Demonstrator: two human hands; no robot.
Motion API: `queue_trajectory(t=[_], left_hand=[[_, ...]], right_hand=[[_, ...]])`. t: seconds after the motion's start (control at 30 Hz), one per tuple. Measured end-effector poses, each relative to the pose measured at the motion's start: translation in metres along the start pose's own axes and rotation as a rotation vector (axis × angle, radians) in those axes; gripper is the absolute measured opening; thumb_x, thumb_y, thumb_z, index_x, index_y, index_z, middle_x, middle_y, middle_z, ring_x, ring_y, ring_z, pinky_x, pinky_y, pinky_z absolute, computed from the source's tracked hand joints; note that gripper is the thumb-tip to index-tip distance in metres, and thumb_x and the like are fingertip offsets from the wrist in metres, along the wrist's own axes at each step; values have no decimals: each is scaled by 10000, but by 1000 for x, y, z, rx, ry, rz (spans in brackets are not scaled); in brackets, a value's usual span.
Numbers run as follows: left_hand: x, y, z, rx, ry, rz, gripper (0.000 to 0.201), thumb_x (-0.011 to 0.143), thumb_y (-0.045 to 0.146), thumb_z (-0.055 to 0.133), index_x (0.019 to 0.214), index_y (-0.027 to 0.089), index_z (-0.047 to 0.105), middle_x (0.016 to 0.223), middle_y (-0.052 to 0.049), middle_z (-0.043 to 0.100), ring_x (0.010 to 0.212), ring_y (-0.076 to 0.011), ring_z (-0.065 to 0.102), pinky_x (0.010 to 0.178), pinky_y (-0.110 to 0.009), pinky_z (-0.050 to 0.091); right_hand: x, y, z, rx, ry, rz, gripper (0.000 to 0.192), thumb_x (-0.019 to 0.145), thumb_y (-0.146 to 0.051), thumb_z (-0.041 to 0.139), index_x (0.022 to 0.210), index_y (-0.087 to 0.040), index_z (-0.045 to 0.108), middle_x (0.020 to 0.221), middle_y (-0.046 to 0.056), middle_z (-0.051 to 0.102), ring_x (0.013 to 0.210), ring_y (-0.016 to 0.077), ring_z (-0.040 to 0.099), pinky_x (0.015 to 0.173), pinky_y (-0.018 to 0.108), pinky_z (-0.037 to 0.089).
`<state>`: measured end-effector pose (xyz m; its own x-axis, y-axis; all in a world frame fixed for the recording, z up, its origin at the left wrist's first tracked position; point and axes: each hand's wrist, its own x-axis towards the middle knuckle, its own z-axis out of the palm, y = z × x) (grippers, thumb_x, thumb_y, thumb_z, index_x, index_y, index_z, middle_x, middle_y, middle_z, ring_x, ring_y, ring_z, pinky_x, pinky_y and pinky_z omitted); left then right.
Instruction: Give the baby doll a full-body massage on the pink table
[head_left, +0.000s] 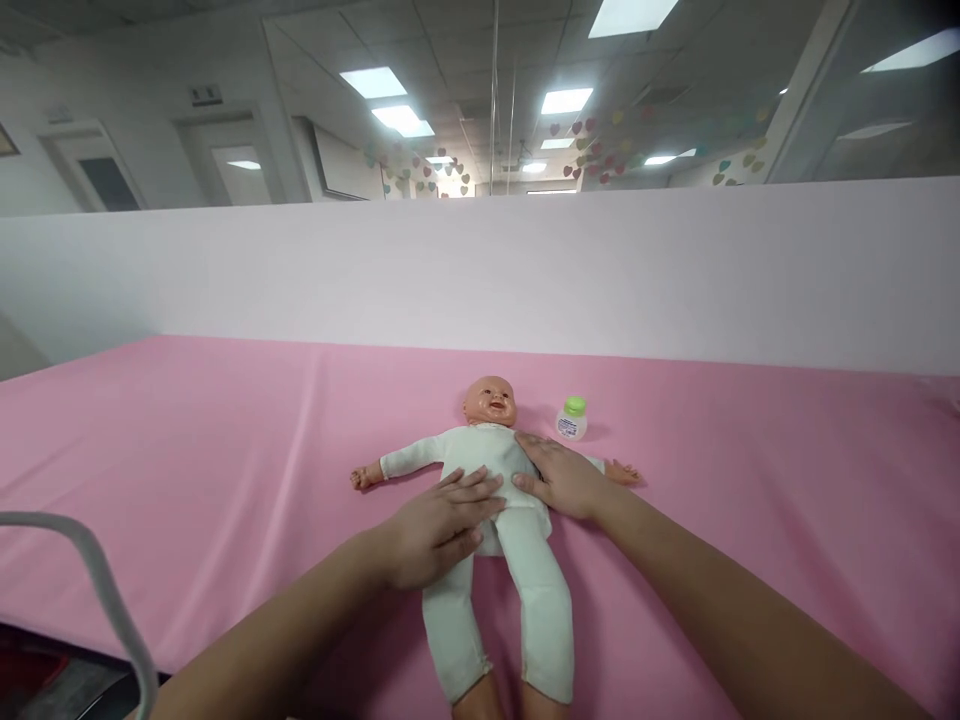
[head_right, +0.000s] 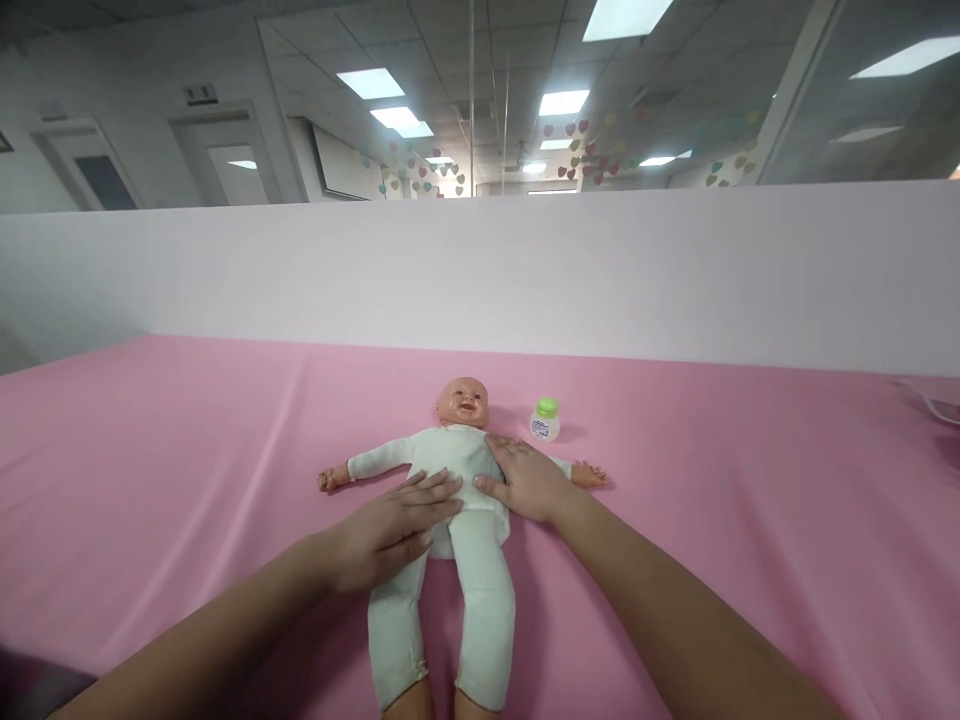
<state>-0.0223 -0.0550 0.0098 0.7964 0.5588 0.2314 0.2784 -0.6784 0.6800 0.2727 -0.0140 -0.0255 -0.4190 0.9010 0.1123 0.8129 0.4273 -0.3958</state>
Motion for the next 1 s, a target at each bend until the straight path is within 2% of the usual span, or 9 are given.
queue_trajectory(t=[0.1,0.17,0.27,0.37,0.53,0.73,0.87,0.93,1.0], left_hand=[[7,-4,-6,156,-148,36,506,1084,442,417,1569,324,503,1662,-34,413,1581,-306,296,1309,-576,135],[20,-17,-12,250,-172,22,520,1093,427,383,1591,301,470,1682,-29,379,1594,-278,270,1312,-541,171],[45,-43,-20,345,-129,-27,539,1089,414,368,1595,257,464,1681,-43,382,1586,-253,298,1310,-477,239],[65,-67,-27,418,-69,-92,561,1077,406,365,1593,211,465,1673,-52,400,1569,-237,340,1312,-439,250],[67,-96,-32,469,52,-149,578,1077,419,312,1580,190,483,1644,-29,454,1550,-206,379,1301,-395,282],[54,-101,-31,545,104,-275,620,1066,430,303,1601,154,450,1640,-79,450,1530,-241,414,1274,-401,333],[51,-98,-28,577,127,-289,629,1068,442,293,1599,141,448,1631,-95,461,1518,-257,436,1262,-426,353],[51,-99,-26,574,142,-279,616,1069,441,299,1594,162,457,1629,-84,465,1511,-252,448,1256,-423,367],[50,-100,-25,570,147,-265,609,1068,434,303,1594,166,456,1631,-81,465,1511,-248,448,1255,-419,371]], right_hand=[[2,3,2,13,6,-9,957,969,-783,406,1673,-151,259,1706,158,320,1560,360,344,1262,523,305],[3,4,3,14,10,-12,954,968,-781,412,1674,-159,259,1707,150,322,1563,352,343,1266,518,301],[3,3,2,-1,9,-12,950,971,-769,418,1667,-138,276,1704,156,327,1561,344,349,1271,502,302],[2,0,0,-14,7,-10,942,977,-758,417,1657,-117,299,1700,166,334,1555,345,360,1270,493,307],[0,-2,-2,0,-2,-16,933,982,-751,418,1672,-143,261,1704,159,328,1553,355,361,1267,513,308],[-2,-6,-8,40,-9,43,917,984,-750,414,1664,-148,288,1701,156,336,1550,359,367,1256,534,330],[-19,-31,-26,-1,-19,35,896,986,-704,478,1660,-142,298,1723,148,269,1583,369,291,1271,559,299],[-34,-51,-36,29,-44,-54,829,1001,-665,497,1655,-185,324,1733,108,246,1606,359,228,1299,567,233],[-51,-71,-42,147,-156,-221,688,1045,-598,472,1644,-281,352,1717,42,310,1601,310,262,1310,531,224]])
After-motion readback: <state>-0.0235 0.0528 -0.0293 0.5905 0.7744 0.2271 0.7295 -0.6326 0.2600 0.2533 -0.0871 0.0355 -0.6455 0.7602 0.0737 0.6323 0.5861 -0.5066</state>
